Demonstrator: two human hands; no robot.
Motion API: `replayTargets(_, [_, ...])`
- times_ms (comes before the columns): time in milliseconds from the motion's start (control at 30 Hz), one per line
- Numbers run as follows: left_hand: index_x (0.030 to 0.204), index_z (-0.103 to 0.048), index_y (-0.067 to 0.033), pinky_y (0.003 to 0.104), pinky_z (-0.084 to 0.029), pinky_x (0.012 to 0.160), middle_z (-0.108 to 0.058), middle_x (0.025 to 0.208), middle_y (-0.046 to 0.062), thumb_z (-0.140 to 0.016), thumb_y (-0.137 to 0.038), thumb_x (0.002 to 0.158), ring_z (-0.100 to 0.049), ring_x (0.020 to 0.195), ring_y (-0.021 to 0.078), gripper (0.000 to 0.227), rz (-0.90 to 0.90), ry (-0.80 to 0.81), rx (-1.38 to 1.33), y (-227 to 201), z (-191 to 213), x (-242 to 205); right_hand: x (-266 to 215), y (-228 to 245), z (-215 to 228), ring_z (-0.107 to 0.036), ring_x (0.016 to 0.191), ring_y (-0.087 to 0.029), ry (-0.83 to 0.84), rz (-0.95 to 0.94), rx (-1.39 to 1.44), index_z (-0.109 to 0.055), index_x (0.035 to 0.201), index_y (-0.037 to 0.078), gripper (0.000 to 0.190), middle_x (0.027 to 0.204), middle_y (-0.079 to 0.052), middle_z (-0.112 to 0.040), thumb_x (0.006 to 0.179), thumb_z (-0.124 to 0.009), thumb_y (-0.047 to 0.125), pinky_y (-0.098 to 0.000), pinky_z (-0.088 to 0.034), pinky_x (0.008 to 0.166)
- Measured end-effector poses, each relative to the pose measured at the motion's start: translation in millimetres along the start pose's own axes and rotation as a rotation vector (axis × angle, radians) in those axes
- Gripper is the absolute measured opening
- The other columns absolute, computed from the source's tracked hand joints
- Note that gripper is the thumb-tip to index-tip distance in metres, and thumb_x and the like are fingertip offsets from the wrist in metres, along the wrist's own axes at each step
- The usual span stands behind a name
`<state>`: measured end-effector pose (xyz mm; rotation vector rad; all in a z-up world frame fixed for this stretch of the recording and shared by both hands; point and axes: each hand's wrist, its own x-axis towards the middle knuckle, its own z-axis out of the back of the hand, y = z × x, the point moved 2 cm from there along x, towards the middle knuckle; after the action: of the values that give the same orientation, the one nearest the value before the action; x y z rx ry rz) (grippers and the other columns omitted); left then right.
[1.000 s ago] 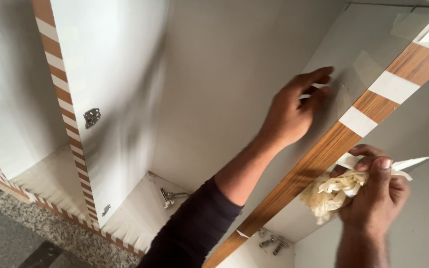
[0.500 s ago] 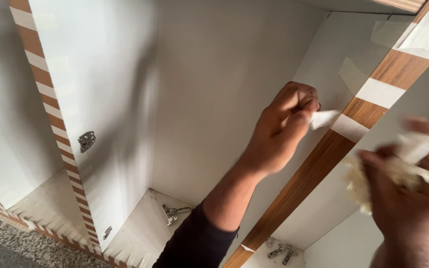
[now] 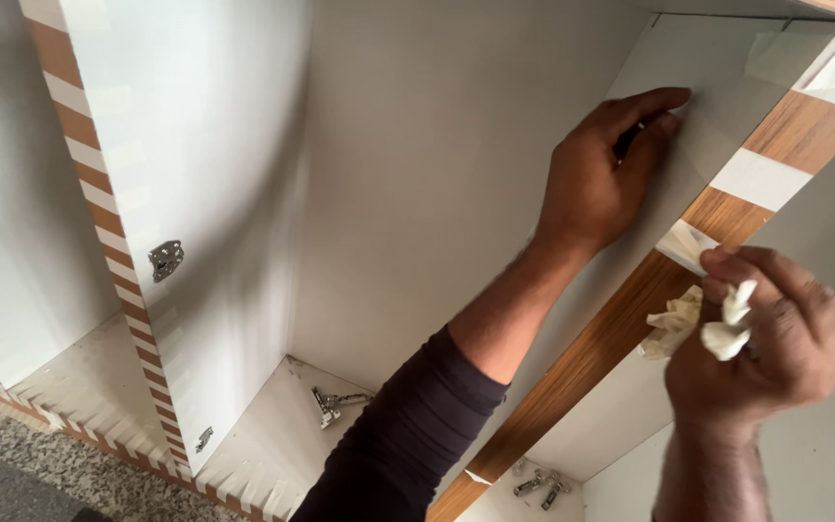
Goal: The person cleans the edges and interior surfaces of wooden cabinets using a crumpled white paper or cloth and peels off masking tape from the cabinet frames.
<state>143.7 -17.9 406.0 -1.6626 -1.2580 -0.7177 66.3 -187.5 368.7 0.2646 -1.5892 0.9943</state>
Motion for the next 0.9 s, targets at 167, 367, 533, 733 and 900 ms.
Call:
replayTargets(167, [0.127,-0.072,-0.0178,0.028,-0.066,0.088,-0.075,0.115,0.005,-0.061,-0.027,0.11,-0.078,0.095,0.0145,0.022,0.037,-0.007,0.028,14,-11,2,-14,15,-3,-0.069,0.096,-0.025,-0.082,0.097,-0.162,-0.071,0.108,-0.001,0.009,0.11,-0.014,-0.07,0.108,-0.08,-0.004,-0.0336,-0.059,0.077])
replayTargets(367, [0.125,-0.072,-0.0167,0.029,-0.066,0.091,-0.075,0.114,0.005,-0.061,-0.028,0.11,-0.077,0.098,0.0139,0.022,0.002,0.039,0.048,17,-7,4,-44,-12,5,-0.067,0.091,-0.019,-0.343,-0.409,0.347,-0.064,0.112,0.002,0.019,0.106,-0.01,-0.066,0.12,-0.066,0.019,-0.03,-0.062,0.076])
replayTargets(533, [0.127,-0.073,-0.015,0.029,-0.067,0.092,-0.076,0.115,0.005,-0.064,-0.026,0.108,-0.079,0.098,0.014,0.024,0.017,0.068,0.031,22,-5,8,-29,-16,11,-0.069,0.094,-0.022,-0.361,-0.515,0.584,-0.059,0.109,0.002,0.034,0.098,-0.009,-0.059,0.119,-0.064,0.034,-0.0353,-0.063,0.085])
replayTargets(733, [0.126,-0.069,-0.0139,0.029,-0.066,0.102,-0.074,0.117,0.005,-0.063,-0.02,0.11,-0.076,0.11,0.0146,0.018,-0.043,0.085,-0.039,20,-4,9,-21,-33,-2,-0.073,0.104,-0.028,-0.596,-1.058,0.68,-0.062,0.113,0.005,0.032,0.109,-0.014,-0.067,0.104,-0.067,0.035,-0.043,-0.068,0.09])
replayTargets(900, [0.121,-0.071,-0.0118,0.029,-0.065,0.097,-0.075,0.113,0.004,-0.063,-0.019,0.109,-0.077,0.102,0.0144,0.016,-0.012,0.091,-0.023,19,-3,9,-62,-86,8,-0.073,0.111,-0.034,-0.79,-1.377,0.69,-0.064,0.118,0.004,0.037,0.115,-0.017,-0.068,0.099,-0.061,0.035,-0.0501,-0.069,0.088])
